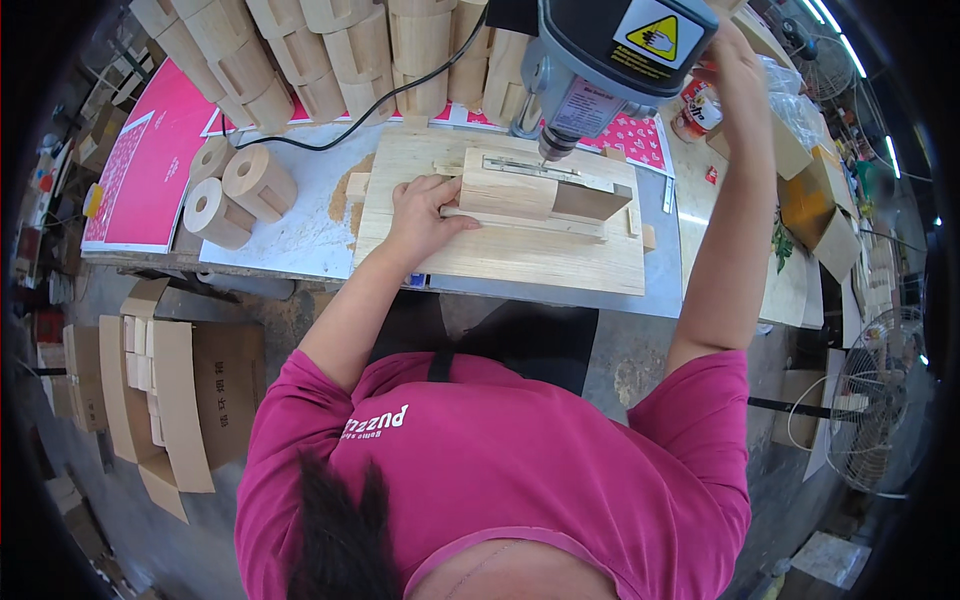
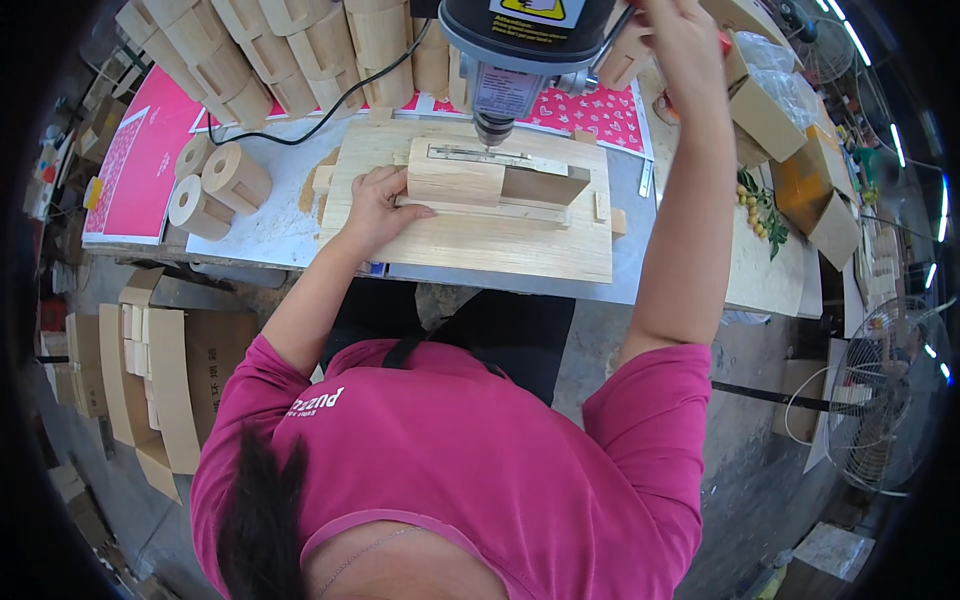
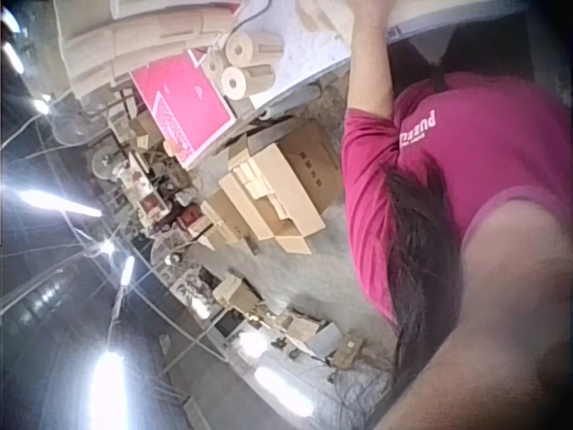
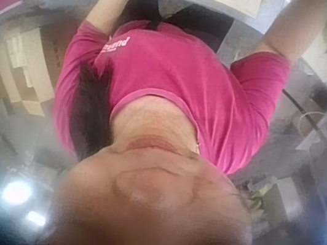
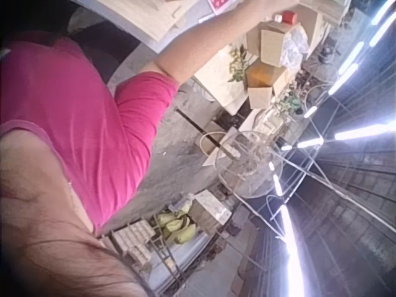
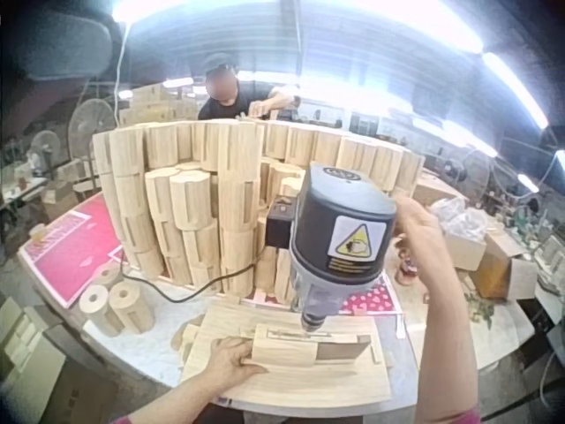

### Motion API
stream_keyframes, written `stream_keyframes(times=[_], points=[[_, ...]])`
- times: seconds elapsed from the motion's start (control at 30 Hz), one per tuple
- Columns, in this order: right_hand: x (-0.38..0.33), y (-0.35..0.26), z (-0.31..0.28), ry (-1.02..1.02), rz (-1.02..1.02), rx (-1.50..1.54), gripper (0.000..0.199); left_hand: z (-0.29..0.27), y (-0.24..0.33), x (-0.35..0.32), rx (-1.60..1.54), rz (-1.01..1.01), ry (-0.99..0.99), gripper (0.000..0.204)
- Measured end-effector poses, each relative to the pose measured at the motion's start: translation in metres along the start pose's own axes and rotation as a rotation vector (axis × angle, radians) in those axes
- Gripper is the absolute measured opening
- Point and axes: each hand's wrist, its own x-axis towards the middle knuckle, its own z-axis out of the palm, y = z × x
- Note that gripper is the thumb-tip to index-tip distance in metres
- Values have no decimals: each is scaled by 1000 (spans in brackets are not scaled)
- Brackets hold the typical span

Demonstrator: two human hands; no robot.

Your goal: Drilling holes into cylindrical wood blocks using a stationary machine and then packing them into a box.

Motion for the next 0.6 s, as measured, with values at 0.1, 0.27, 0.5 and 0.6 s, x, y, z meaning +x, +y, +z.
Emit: stream_keyframes(times=[0.1, 0.27, 0.5, 0.6], points=[[-3, -11, 20, -91, 122, -201, 34, -1, 0, 0, 10, -20, -12, 56], [-62, -36, 18, 71, -176, -427, 26, 0, -8, -6, 13, -13, 34, 54], [-164, 8, 22, 94, -161, -318, 10, 0, -2, 0, -20, -9, 7, 53], [-178, 49, 38, 107, -296, -303, 12, 2, -1, 1, -24, 4, 17, 53]])
